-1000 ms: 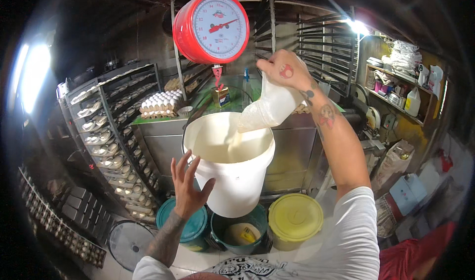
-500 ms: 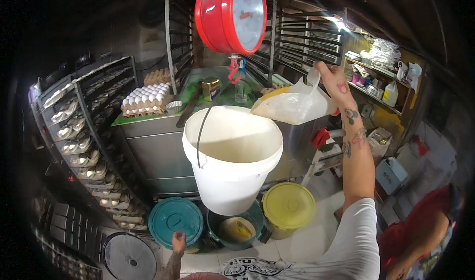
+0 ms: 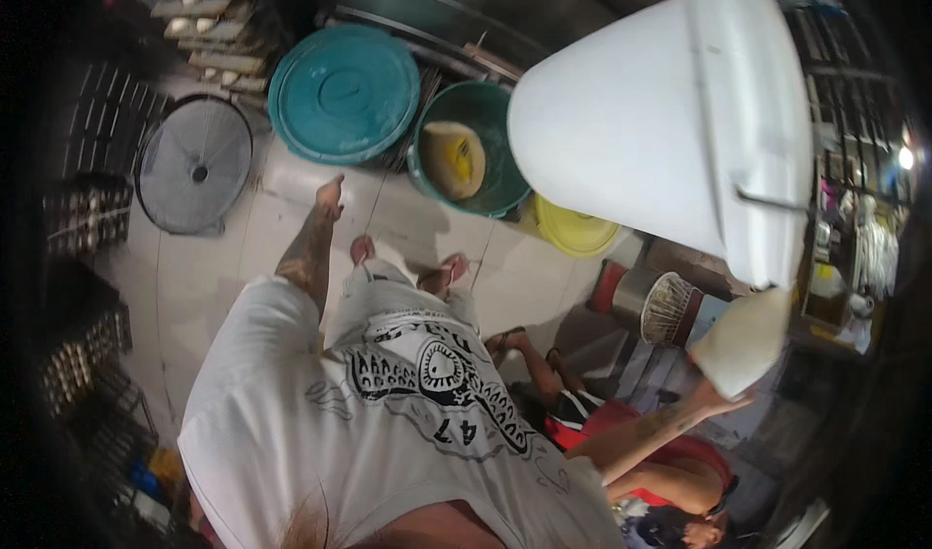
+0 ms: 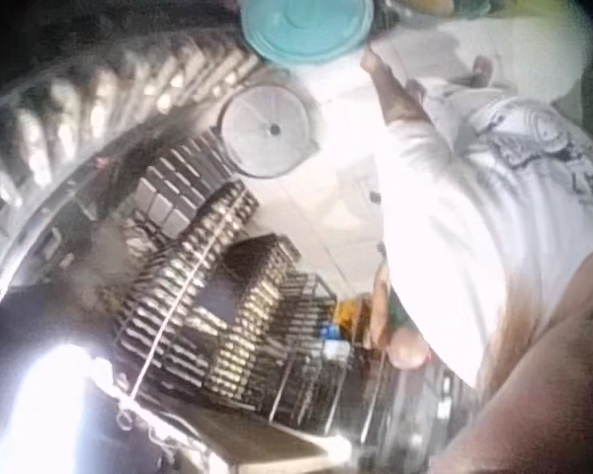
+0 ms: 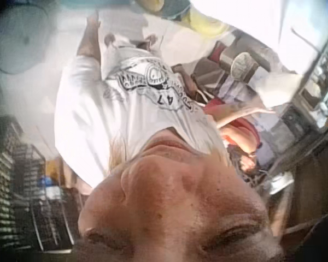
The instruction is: The person scoops flour and other ingredients from large containers into a bucket, uses a scale to weigh the contents, and mixes dough by hand in a large bin.
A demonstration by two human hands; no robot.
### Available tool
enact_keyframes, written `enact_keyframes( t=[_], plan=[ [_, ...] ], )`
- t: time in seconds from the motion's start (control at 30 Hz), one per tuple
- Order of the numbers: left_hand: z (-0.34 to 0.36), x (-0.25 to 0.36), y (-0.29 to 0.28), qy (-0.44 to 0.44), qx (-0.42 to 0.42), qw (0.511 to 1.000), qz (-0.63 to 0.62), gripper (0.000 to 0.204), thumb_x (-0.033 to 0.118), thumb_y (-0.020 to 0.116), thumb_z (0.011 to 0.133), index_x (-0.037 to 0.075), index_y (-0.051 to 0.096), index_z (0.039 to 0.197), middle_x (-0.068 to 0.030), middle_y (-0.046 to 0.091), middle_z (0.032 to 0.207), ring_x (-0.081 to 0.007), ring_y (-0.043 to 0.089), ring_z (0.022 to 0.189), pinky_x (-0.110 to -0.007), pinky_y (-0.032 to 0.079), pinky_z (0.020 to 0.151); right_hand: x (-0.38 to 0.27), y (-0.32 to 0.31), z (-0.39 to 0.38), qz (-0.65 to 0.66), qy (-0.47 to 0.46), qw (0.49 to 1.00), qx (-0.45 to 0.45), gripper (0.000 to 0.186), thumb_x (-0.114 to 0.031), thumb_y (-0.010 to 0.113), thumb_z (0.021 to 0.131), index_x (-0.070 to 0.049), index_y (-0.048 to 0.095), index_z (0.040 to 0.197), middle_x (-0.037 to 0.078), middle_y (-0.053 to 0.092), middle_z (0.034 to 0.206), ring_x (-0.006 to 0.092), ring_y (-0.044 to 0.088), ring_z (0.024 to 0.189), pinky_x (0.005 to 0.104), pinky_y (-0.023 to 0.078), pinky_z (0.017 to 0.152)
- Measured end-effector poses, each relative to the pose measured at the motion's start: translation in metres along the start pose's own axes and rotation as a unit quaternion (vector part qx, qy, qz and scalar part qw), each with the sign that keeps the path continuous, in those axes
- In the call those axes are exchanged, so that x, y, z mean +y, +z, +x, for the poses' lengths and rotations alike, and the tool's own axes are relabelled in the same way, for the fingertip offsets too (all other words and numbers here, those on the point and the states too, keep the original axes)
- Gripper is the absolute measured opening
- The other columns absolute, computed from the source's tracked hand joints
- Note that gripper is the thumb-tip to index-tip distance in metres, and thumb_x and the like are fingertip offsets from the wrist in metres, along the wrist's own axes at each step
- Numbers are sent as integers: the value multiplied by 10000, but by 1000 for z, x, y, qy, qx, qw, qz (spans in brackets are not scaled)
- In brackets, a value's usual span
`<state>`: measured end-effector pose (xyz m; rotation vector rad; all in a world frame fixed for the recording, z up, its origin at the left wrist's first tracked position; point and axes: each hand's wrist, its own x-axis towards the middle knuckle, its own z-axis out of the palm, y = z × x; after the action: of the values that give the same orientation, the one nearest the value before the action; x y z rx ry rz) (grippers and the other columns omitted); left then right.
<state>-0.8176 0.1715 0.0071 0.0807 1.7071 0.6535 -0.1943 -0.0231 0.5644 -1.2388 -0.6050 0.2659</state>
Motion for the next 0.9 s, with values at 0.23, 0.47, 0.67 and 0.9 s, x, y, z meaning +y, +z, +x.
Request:
enact_keyframes(
  t=[0.23, 0.47, 0.67, 0.9],
  plan=[
    [60, -18, -45, -71, 106, 967, -220, 741, 475, 704, 843, 115, 446, 1437, -148, 388, 1508, -341, 347, 1375, -582, 366, 1010, 234, -41, -54, -190, 245, 946, -94, 405, -333, 585, 899, -10, 618, 1142, 108, 651, 1113, 262, 643, 982, 398, 526, 827],
    [68, 37, 13, -42, 89, 935, -340, 802, 348, 791, 807, 109, 375, 1450, -130, 439, 1461, -348, 401, 1323, -582, 414, 945, 414, 212, -156, -406, -93, 723, -551, 393, -332, 609, 969, -32, 639, 1220, 130, 624, 1197, 232, 541, 1180, 392, 429, 1019],
    [34, -7, 124, 43, 207, 935, -283, 899, 244, 823, 738, 94, 248, 1412, -149, 553, 1257, -326, 577, 996, -476, 503, 578, 396, 186, -217, -209, 306, 649, -664, 380, -285, 609, 975, -27, 613, 1255, 152, 664, 1156, 204, 619, 1042, 316, 476, 917],
    [-38, -114, 263, -109, 198, 958, -179, 953, 412, 804, 758, 38, 260, 1446, -188, 558, 1247, -279, 625, 766, -428, 537, 555, 408, -76, -128, -505, 175, 359, -765, 425, -341, 606, 945, -34, 610, 1238, 104, 651, 1174, 192, 595, 1090, 332, 473, 903]
  ],
)
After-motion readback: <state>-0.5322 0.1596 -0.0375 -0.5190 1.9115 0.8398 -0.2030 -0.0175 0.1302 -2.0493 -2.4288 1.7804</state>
